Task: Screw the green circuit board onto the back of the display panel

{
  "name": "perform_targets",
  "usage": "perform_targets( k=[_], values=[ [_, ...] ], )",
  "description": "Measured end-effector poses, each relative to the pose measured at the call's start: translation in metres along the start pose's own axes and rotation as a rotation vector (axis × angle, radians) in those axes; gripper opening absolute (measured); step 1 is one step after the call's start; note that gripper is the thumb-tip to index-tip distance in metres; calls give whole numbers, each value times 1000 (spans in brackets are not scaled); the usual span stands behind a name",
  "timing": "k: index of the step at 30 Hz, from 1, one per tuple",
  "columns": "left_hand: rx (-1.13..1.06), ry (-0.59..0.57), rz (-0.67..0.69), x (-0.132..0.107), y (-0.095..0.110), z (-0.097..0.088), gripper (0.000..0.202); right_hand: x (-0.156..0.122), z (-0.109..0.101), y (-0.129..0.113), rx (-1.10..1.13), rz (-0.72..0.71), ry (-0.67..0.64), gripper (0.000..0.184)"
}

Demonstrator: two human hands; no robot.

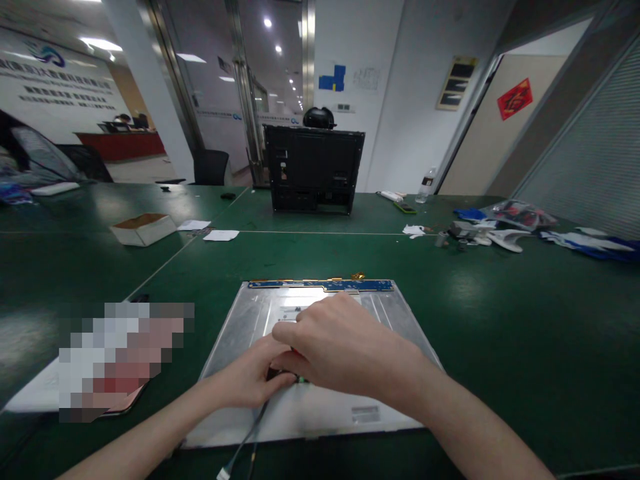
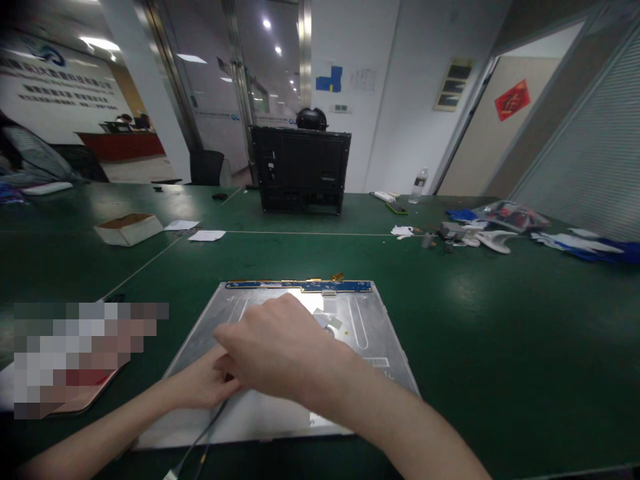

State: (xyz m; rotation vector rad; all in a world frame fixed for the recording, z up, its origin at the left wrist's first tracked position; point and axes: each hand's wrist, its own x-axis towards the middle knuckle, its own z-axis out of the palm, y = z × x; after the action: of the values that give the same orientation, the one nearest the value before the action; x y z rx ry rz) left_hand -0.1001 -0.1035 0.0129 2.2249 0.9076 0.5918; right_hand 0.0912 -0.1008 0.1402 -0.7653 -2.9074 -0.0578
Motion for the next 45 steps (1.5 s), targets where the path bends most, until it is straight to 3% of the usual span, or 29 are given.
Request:
perform_targets(
  k=[5,9,16,29,37,45],
  values=[
    [37,8,-40,-3,-3,2,15,-3,-2,1,47,-41,-2,8],
    [41,-25,-50,-3,-6,3,12,-4,-5,2,87,-71,-29,15],
    [57,6,7,-2,-2,0,12,-2,-7,2,36,1,-65,15],
    [22,3,-35,-1,-1,1,17,-4,-6,1,103,-110,-37,17],
    [23,12,31,1,3,-2,14,-1,-6,1,17,0,-59,16],
    [19,-2,-39,-2,-3,2,10,-3,-6,0,44,-67,-31,14]
  ],
)
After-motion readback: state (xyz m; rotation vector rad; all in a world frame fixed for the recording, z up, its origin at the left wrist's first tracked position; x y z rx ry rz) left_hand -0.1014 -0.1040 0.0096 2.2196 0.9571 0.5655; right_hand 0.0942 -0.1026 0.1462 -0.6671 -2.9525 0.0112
